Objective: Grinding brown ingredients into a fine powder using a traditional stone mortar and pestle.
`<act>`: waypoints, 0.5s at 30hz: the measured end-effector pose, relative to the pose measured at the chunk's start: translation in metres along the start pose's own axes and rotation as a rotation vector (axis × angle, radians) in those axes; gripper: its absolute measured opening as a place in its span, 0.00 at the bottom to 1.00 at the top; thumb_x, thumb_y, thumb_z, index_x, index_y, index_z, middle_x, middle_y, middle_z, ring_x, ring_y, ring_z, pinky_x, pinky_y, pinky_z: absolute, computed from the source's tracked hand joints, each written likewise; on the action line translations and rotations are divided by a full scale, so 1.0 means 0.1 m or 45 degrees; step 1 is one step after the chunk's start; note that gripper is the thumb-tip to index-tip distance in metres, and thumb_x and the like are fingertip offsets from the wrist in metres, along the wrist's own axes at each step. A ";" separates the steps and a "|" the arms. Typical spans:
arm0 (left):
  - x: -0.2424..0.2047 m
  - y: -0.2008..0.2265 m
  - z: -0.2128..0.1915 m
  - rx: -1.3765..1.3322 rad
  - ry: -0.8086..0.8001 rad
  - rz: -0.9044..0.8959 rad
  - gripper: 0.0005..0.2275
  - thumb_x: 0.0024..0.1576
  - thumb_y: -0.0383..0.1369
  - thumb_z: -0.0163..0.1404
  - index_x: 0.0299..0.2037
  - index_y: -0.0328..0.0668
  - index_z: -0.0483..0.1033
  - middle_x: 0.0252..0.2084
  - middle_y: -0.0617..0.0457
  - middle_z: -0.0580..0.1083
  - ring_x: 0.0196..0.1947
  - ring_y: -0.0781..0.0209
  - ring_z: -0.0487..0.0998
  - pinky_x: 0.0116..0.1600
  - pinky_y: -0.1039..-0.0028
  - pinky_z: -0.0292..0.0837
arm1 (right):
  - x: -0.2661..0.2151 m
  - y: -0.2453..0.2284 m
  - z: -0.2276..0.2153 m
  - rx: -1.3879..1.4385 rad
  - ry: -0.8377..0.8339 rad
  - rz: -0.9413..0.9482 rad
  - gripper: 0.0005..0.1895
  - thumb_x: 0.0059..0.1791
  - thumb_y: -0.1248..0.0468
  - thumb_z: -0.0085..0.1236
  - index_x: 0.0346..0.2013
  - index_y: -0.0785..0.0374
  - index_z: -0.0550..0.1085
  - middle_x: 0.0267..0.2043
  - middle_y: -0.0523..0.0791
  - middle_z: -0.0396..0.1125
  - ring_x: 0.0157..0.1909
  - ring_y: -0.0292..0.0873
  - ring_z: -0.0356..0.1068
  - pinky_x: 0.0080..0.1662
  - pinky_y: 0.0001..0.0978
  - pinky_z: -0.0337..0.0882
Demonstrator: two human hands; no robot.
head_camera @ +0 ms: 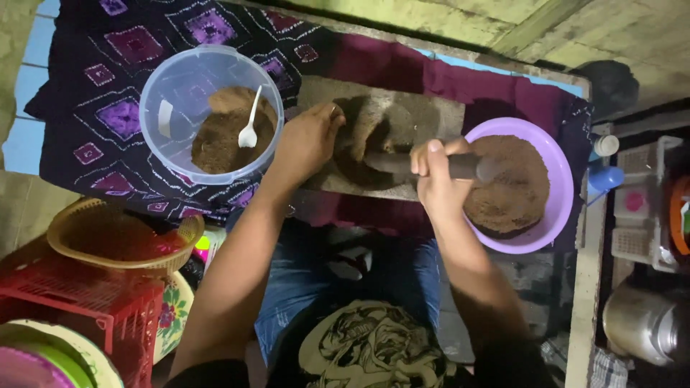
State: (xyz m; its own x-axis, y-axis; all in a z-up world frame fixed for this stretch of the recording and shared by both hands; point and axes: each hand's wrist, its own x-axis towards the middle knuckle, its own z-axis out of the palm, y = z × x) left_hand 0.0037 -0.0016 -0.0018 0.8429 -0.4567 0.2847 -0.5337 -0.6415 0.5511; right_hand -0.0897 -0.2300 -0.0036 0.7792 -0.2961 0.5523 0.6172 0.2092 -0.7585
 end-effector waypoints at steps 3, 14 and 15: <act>-0.02 -0.02 0.07 -0.020 0.040 0.003 0.08 0.67 0.37 0.44 0.40 0.45 0.73 0.31 0.42 0.74 0.35 0.34 0.80 0.37 0.49 0.73 | 0.01 -0.18 -0.06 0.032 0.026 -0.039 0.11 0.56 0.75 0.48 0.38 0.54 0.63 0.12 0.43 0.50 0.17 0.47 0.58 0.35 0.39 0.68; -0.03 -0.01 0.03 0.013 0.013 -0.013 0.08 0.67 0.37 0.45 0.43 0.45 0.74 0.32 0.43 0.75 0.35 0.36 0.81 0.39 0.51 0.75 | 0.17 0.29 0.05 -0.036 -0.035 0.106 0.12 0.56 0.75 0.54 0.34 0.60 0.64 0.17 0.46 0.58 0.23 0.48 0.67 0.35 0.36 0.71; -0.02 -0.02 0.06 0.008 0.015 -0.019 0.07 0.67 0.37 0.45 0.42 0.46 0.74 0.32 0.43 0.75 0.36 0.38 0.81 0.39 0.53 0.75 | 0.23 0.32 0.03 -0.042 -0.061 0.147 0.11 0.56 0.74 0.55 0.35 0.61 0.63 0.19 0.48 0.61 0.28 0.51 0.72 0.39 0.39 0.73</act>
State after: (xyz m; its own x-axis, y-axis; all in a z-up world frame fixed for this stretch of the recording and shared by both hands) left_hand 0.0026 -0.0026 -0.0082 0.8516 -0.4397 0.2855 -0.5212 -0.6521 0.5506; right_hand -0.0515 -0.2271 -0.0140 0.8499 -0.2269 0.4756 0.5195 0.2086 -0.8286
